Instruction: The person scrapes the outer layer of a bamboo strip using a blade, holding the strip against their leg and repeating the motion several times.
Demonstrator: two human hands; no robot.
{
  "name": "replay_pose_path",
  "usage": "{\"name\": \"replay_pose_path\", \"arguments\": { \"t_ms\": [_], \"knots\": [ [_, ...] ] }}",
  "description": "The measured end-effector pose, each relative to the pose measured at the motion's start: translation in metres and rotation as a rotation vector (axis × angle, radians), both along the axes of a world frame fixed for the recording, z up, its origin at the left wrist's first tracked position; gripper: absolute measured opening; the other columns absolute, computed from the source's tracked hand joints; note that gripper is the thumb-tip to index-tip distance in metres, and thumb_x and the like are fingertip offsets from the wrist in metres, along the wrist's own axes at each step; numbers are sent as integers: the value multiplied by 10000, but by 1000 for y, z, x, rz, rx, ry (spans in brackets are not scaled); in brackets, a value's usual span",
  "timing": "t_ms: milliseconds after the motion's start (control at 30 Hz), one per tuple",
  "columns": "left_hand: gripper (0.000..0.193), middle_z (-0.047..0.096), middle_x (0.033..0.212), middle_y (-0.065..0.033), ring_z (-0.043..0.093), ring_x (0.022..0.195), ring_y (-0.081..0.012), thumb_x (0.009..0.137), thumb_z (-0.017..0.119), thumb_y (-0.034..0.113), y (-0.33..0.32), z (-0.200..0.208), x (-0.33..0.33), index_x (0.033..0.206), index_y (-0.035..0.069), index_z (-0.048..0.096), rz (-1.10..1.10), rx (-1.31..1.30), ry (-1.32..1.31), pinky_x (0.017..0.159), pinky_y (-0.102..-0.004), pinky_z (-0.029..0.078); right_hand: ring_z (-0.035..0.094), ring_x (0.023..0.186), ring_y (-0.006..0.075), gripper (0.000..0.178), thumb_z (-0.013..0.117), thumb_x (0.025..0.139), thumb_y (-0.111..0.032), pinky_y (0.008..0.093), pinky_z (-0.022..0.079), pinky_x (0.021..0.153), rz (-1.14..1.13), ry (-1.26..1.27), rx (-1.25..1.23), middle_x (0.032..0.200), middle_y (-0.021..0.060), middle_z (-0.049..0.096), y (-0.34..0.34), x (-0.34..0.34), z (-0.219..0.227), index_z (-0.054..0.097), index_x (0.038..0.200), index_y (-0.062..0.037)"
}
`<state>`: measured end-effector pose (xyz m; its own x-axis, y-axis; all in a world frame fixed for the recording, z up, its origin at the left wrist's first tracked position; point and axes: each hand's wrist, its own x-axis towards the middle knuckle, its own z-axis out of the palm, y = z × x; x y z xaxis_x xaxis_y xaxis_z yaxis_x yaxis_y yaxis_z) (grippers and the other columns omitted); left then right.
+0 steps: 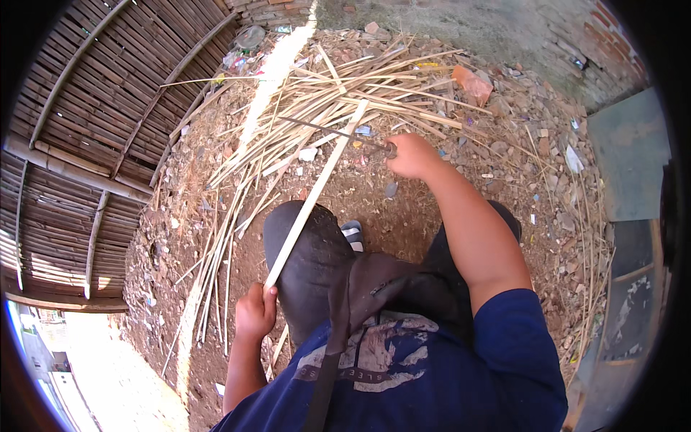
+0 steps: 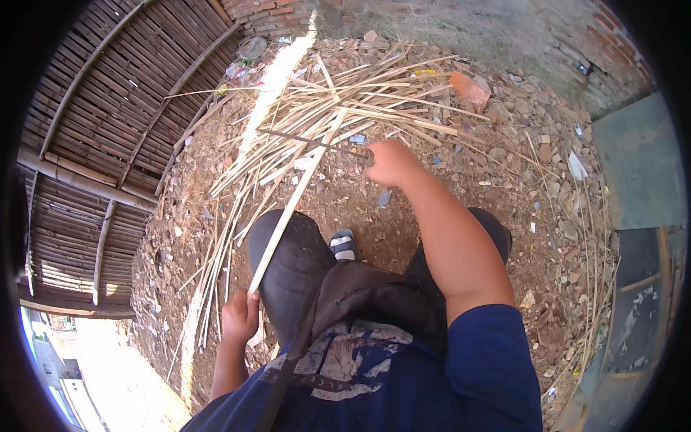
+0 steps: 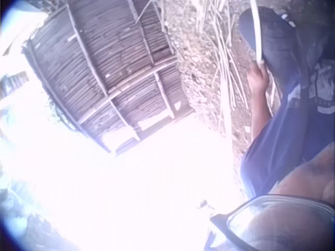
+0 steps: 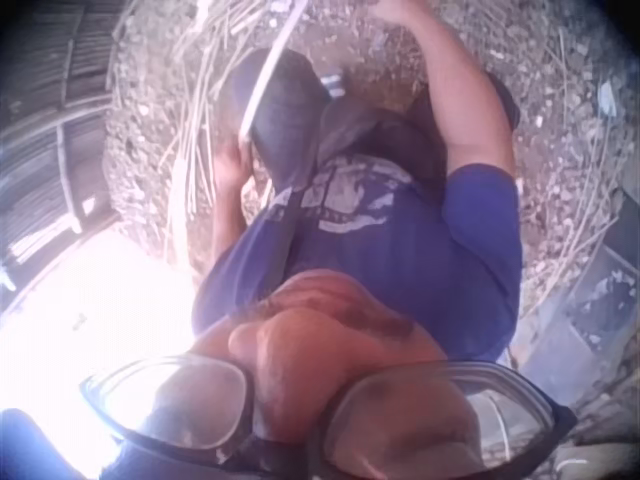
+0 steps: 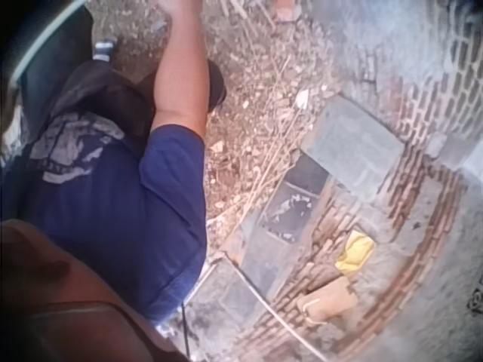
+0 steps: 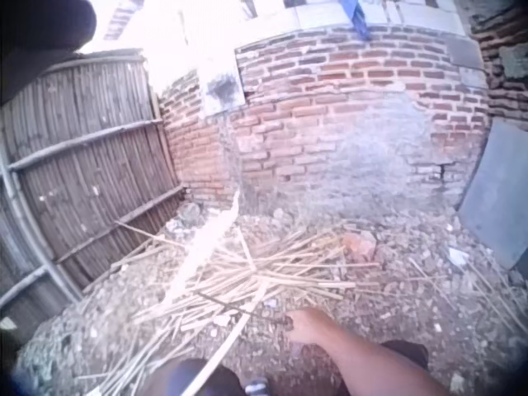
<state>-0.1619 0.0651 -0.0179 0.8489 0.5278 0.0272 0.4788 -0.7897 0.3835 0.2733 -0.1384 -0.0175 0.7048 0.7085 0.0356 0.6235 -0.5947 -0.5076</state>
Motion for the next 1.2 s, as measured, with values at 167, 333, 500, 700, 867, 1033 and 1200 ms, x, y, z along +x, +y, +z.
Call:
{"name": "replay_pose_path", "arguments": {
  "t_ms": [167,333,500,700,867,1033,1200],
  "knots": [
    [378,622,698,-238,628,668,-474,1055,562,321,3,21,3,839,10,553,-62,-186,29,604,-520,478,719,934,383,461,753,788,-217,491,581,826,141,-102,-144,974,172,744,11,-27,36,712,1238,-123],
    [439,608,715,-250,624,706,-472,1069,527,345,-1,27,12,808,-3,581,-79,-238,96,641,-528,466,722,964,380,418,732,810,-210,494,577,854,-197,29,37,1027,168,758,-8,4,-9,705,1208,-85],
    [440,588,694,-217,592,650,-373,1090,495,334,-1,15,1,825,-9,574,-46,-284,88,636,-462,454,712,928,388,360,711,788,-187,503,574,819,-97,-53,29,949,192,734,-8,-11,24,720,1141,-116],
    [427,608,683,-249,624,673,-492,1051,559,372,-6,0,2,805,22,552,-11,-202,38,599,-538,464,711,922,380,289,727,759,-186,501,573,803,197,-107,-265,932,158,725,-8,-33,64,728,1037,-111],
    [364,634,691,-241,646,673,-489,1033,588,366,-14,1,5,871,41,562,-5,-108,26,598,-558,485,694,865,396,271,785,806,-280,508,543,744,95,-106,-88,834,170,699,-28,-6,48,698,977,-89],
    [328,649,690,-230,652,625,-466,1003,639,354,-30,-14,0,911,44,581,75,-20,-14,554,-559,497,702,901,382,295,777,813,-293,506,547,766,230,-38,-162,877,163,713,-19,-19,59,703,1024,-101],
    [327,646,686,-216,654,610,-447,976,677,348,-32,-17,4,931,35,597,83,17,-97,552,-541,508,701,873,378,322,785,827,-356,507,545,761,243,-46,-179,843,149,704,-12,-22,65,696,1001,-100]
  ]
}}
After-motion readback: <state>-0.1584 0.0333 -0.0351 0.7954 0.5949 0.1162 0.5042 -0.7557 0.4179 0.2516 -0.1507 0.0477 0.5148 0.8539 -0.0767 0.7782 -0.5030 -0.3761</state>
